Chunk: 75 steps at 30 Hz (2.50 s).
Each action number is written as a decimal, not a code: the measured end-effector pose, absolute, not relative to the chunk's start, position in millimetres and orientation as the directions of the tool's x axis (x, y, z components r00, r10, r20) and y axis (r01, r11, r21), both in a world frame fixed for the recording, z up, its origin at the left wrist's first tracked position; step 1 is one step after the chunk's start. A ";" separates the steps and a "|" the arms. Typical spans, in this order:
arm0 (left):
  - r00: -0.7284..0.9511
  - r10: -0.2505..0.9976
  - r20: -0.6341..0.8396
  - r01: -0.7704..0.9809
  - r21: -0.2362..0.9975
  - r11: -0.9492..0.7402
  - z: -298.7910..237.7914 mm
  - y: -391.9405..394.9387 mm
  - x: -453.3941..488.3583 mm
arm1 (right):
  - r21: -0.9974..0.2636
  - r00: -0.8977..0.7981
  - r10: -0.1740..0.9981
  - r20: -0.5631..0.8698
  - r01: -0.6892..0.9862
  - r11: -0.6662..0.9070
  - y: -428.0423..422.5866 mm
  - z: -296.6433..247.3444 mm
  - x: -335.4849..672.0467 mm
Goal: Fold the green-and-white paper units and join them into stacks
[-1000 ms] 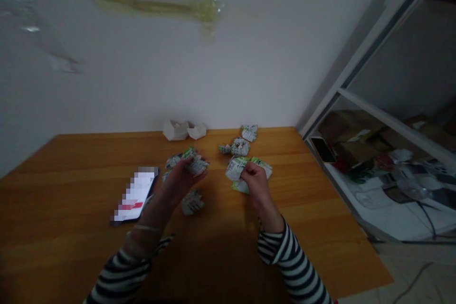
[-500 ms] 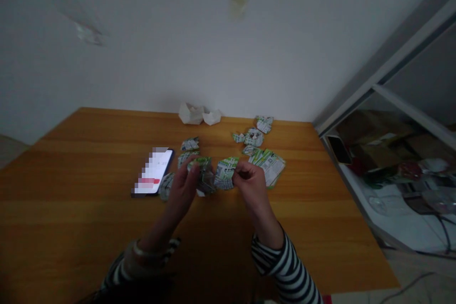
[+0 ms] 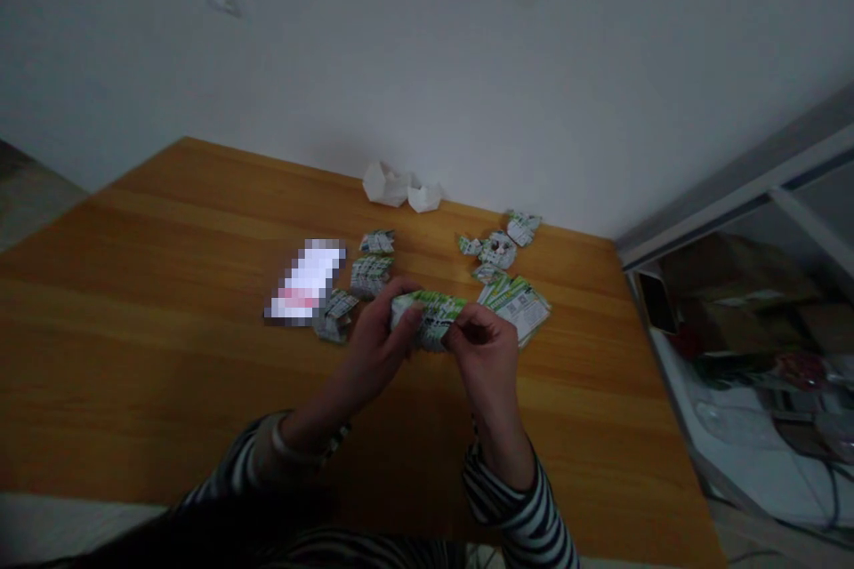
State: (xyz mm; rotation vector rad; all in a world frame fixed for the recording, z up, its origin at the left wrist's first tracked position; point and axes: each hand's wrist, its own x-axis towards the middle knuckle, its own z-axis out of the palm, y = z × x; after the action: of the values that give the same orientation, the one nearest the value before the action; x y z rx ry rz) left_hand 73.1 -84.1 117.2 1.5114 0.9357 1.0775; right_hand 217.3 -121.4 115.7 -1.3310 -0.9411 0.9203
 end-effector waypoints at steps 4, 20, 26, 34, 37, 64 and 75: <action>0.249 0.951 0.182 -0.002 0.982 -0.188 111.5 -86.8 80.3 | -0.998 0.391 0.919 0.055 0.036 0.045 -120.1 119.8 205.7; 0.375 0.918 0.127 0.114 0.977 -0.182 67.7 -55.4 105.7 | -0.979 0.419 0.895 -0.155 -0.186 -0.082 -98.6 63.1 228.9; 0.451 0.892 0.037 0.117 0.988 -0.100 53.0 -31.2 106.0 | -0.968 0.488 0.843 -0.225 -0.212 -0.136 -84.1 30.3 262.4; 0.180 0.967 0.178 0.167 0.964 -0.209 48.7 -21.0 93.2 | -0.973 0.390 0.902 -0.186 0.052 -0.223 -48.4 6.9 266.4; 0.228 0.951 0.210 0.243 0.933 -0.264 57.6 -13.3 91.0 | -0.954 0.396 0.910 -0.126 0.202 -0.220 -46.5 10.6 278.6; 0.775 0.623 0.108 0.434 0.625 -0.649 71.5 99.1 150.2 | -0.964 0.553 0.826 0.109 0.261 -0.048 -27.0 36.6 334.4; 0.682 0.709 0.178 0.137 0.921 -0.364 106.2 6.8 80.8 | -0.876 0.346 0.917 -0.198 -0.483 -0.006 -86.8 76.7 277.8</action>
State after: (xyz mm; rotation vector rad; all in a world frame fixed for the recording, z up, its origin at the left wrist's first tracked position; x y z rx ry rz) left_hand 80.8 6.8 106.2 1.8756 0.6639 0.7029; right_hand 277.8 -86.8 76.7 -1.0775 -0.5128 1.1836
